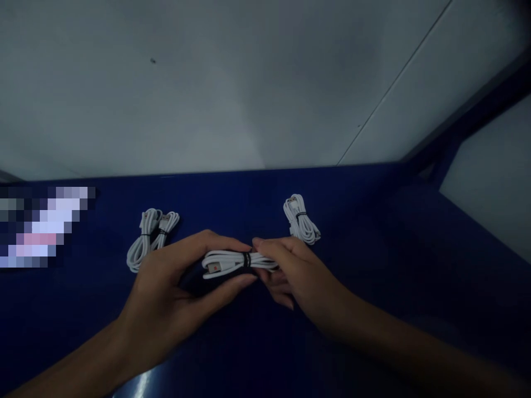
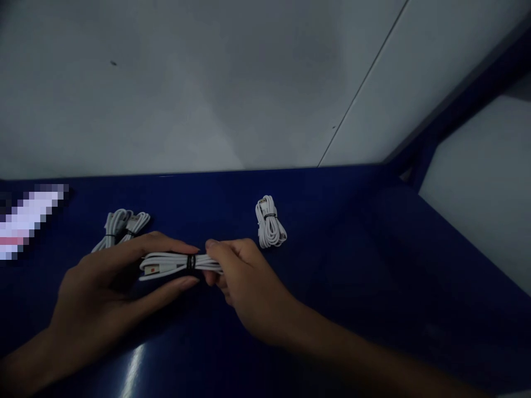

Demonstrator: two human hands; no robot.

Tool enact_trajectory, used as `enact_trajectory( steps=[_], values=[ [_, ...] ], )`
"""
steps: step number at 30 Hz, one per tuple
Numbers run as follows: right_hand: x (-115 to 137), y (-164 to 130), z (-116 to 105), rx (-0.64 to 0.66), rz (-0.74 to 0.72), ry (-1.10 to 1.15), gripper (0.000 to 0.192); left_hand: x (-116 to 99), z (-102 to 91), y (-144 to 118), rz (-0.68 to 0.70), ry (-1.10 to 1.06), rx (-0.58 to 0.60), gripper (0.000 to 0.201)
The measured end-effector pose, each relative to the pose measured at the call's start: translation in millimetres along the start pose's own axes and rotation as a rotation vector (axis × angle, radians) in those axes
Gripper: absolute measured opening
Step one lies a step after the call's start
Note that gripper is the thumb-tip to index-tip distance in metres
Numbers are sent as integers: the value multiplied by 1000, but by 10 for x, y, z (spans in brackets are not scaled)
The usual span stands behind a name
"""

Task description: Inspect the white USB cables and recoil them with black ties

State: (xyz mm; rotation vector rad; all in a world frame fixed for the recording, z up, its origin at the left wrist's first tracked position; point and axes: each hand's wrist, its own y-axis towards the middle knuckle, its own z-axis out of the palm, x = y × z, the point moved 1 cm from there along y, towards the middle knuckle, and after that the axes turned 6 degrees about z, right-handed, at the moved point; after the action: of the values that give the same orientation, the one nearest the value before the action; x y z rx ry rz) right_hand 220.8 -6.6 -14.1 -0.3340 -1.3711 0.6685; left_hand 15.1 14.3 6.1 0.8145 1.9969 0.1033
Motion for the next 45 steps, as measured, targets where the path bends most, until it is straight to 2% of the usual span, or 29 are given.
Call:
enact_trajectory(
  steps=[5, 12, 15, 23, 32, 36, 41, 45],
  values=[
    [-12, -2, -19, 5, -55, -61, 53, 12, -5, -1, 7, 56, 12, 24],
    [11, 11, -25, 12, -47, -87, 54, -21, -8, 10, -8, 34, 35, 16],
    [16, 11, -22, 26, -54, -91, 53, -23, -26, 11, -28, 24, 49, 18],
    [10, 11, -20, 43, -52, -78, 54, -13, -42, -4, 35, 53, 97, 22],
    [13, 0, -2, 43, -19, -50, 54, -53, -60, 11, 30, 78, 110, 16],
    [5, 0, 0, 56, -14, -18, 53, -58, -56, 24, -24, 21, 75, 17],
    [-2, -3, 6, -12, 18, 37, 48, -3, -11, 34, -112, -142, -11, 21],
    [1, -11, -2, 30, -33, 11, 52, 27, 13, 59, -161, -212, -32, 21]
  ],
)
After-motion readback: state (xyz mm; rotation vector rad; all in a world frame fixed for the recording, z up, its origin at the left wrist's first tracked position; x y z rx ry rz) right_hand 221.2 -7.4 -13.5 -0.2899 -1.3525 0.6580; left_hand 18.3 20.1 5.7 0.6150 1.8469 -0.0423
